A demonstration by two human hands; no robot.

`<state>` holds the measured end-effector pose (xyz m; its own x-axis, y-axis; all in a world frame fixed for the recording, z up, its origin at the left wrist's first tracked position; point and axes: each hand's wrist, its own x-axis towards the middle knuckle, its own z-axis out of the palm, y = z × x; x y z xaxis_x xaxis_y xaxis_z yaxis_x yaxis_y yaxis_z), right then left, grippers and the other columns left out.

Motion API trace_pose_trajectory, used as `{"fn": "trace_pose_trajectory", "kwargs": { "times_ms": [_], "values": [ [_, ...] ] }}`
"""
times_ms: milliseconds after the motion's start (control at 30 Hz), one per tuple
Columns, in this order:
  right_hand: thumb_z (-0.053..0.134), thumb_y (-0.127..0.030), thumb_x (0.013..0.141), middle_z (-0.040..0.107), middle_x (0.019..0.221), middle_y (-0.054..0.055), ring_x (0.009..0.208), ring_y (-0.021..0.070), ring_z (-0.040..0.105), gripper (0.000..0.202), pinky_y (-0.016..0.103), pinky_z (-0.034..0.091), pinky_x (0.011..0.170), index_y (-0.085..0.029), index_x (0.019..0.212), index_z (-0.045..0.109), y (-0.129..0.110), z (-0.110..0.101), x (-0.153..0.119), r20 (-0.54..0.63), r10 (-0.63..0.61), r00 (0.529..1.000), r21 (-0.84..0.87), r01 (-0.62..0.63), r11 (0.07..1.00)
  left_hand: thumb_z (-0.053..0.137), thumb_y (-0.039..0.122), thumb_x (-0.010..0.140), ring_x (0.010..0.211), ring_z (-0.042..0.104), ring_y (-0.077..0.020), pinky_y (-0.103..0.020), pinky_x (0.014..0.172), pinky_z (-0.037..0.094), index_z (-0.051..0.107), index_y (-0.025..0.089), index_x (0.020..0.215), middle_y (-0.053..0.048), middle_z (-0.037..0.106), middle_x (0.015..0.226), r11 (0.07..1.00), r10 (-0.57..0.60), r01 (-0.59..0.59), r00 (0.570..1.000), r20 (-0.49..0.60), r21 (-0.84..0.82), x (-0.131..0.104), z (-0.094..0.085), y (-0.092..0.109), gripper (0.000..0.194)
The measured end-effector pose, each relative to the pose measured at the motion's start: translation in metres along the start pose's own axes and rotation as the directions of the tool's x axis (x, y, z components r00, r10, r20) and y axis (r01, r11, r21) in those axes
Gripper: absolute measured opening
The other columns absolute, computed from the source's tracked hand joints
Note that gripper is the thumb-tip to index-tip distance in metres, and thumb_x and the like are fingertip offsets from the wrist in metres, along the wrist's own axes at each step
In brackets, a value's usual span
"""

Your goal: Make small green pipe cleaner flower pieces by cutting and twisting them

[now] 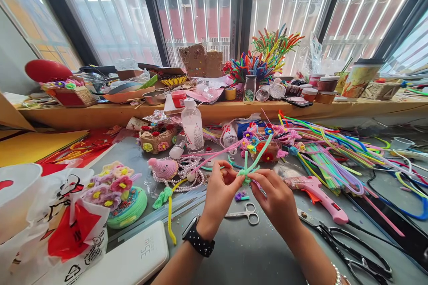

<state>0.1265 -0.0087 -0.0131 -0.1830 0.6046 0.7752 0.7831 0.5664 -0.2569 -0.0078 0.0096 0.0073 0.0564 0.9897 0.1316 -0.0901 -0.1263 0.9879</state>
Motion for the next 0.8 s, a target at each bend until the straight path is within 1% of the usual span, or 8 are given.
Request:
{"fn": "trace_pose_trajectory", "kwargs": {
  "times_ms": [300, 400, 467, 567, 633, 700, 767, 800],
  "values": [
    [0.039, -0.017, 0.081, 0.055, 0.065, 0.004, 0.058, 0.015, 0.052, 0.014, 0.025, 0.04, 0.055, -0.019, 0.076, 0.052, -0.004, 0.0, -0.001, 0.012, -0.032, 0.999, -0.131, 0.033, 0.991, 0.059, 0.021, 0.066, 0.055, 0.05, -0.0093, -0.021, 0.056, 0.041, 0.036, 0.02, 0.08, 0.006, 0.048, 0.06, 0.991, 0.082, -0.084, 0.996, 0.021, 0.107, -0.004, 0.004, 0.004, 0.027],
    [0.039, -0.018, 0.08, 0.051, 0.065, 0.003, 0.057, 0.015, 0.048, 0.013, 0.026, 0.038, 0.053, -0.019, 0.071, 0.047, -0.007, 0.005, -0.003, 0.01, 0.119, 0.993, -0.034, -0.119, 0.992, 0.055, 0.017, 0.068, 0.061, 0.052, -0.0109, -0.023, 0.061, 0.041, 0.039, 0.021, 0.081, 0.004, 0.05, 0.065, 0.949, 0.202, -0.203, 0.979, 0.029, 0.239, -0.01, 0.006, 0.004, 0.021],
    [0.039, -0.022, 0.079, 0.048, 0.063, 0.001, 0.056, 0.0148, 0.046, 0.013, 0.026, 0.036, 0.051, -0.02, 0.068, 0.044, -0.01, 0.007, -0.004, 0.043, 0.304, 0.952, 0.102, -0.307, 0.946, 0.051, 0.014, 0.071, 0.068, 0.054, -0.0131, -0.024, 0.066, 0.04, 0.041, 0.022, 0.083, 0.001, 0.053, 0.069, 0.879, 0.308, -0.304, 0.95, 0.05, 0.367, -0.014, 0.007, 0.001, 0.017],
    [0.041, -0.032, 0.075, 0.042, 0.055, -0.002, 0.051, 0.0129, 0.04, 0.017, 0.025, 0.033, 0.047, -0.02, 0.063, 0.042, -0.015, 0.008, -0.001, 0.223, 0.58, 0.783, 0.403, -0.616, 0.677, 0.043, 0.013, 0.077, 0.072, 0.054, -0.016, -0.027, 0.067, 0.039, 0.049, 0.022, 0.083, -0.003, 0.057, 0.074, 0.71, 0.434, -0.469, 0.879, 0.197, 0.526, -0.019, 0.007, -0.003, 0.012],
    [0.043, -0.035, 0.071, 0.034, 0.051, -0.005, 0.045, 0.0102, 0.034, 0.02, 0.023, 0.03, 0.043, -0.02, 0.058, 0.039, -0.017, 0.007, 0.001, 0.434, 0.657, 0.616, 0.57, -0.753, 0.33, 0.038, 0.013, 0.08, 0.076, 0.054, -0.0183, -0.029, 0.07, 0.039, 0.053, 0.023, 0.084, -0.006, 0.06, 0.077, 0.586, 0.464, -0.576, 0.815, 0.347, 0.57, -0.021, 0.006, -0.005, 0.019],
    [0.046, -0.034, 0.066, 0.027, 0.048, -0.008, 0.041, 0.0072, 0.025, 0.022, 0.02, 0.025, 0.039, -0.021, 0.053, 0.034, -0.017, 0.006, 0.003, 0.624, 0.623, 0.473, 0.612, -0.791, -0.013, 0.034, 0.013, 0.081, 0.082, 0.054, -0.0202, -0.031, 0.075, 0.038, 0.055, 0.023, 0.089, -0.008, 0.062, 0.082, 0.486, 0.463, -0.651, 0.758, 0.46, 0.583, -0.021, 0.006, -0.004, 0.025],
    [0.048, -0.032, 0.064, 0.022, 0.047, -0.009, 0.04, 0.0054, 0.02, 0.025, 0.019, 0.021, 0.038, -0.021, 0.051, 0.03, -0.016, 0.006, 0.004, 0.703, 0.572, 0.422, 0.612, -0.77, -0.184, 0.033, 0.013, 0.081, 0.084, 0.054, -0.0207, -0.032, 0.076, 0.039, 0.055, 0.022, 0.092, -0.01, 0.063, 0.084, 0.426, 0.468, -0.684, 0.727, 0.503, 0.592, -0.02, 0.005, -0.004, 0.026],
    [0.049, -0.033, 0.064, 0.022, 0.047, -0.009, 0.04, 0.0051, 0.019, 0.026, 0.018, 0.02, 0.038, -0.02, 0.05, 0.03, -0.016, 0.006, 0.005, 0.704, 0.569, 0.426, 0.617, -0.763, -0.192, 0.034, 0.012, 0.081, 0.082, 0.055, -0.0204, -0.031, 0.075, 0.039, 0.055, 0.021, 0.093, -0.009, 0.063, 0.083, 0.419, 0.474, -0.682, 0.728, 0.496, 0.6, -0.019, 0.005, -0.004, 0.025]
  ]
}}
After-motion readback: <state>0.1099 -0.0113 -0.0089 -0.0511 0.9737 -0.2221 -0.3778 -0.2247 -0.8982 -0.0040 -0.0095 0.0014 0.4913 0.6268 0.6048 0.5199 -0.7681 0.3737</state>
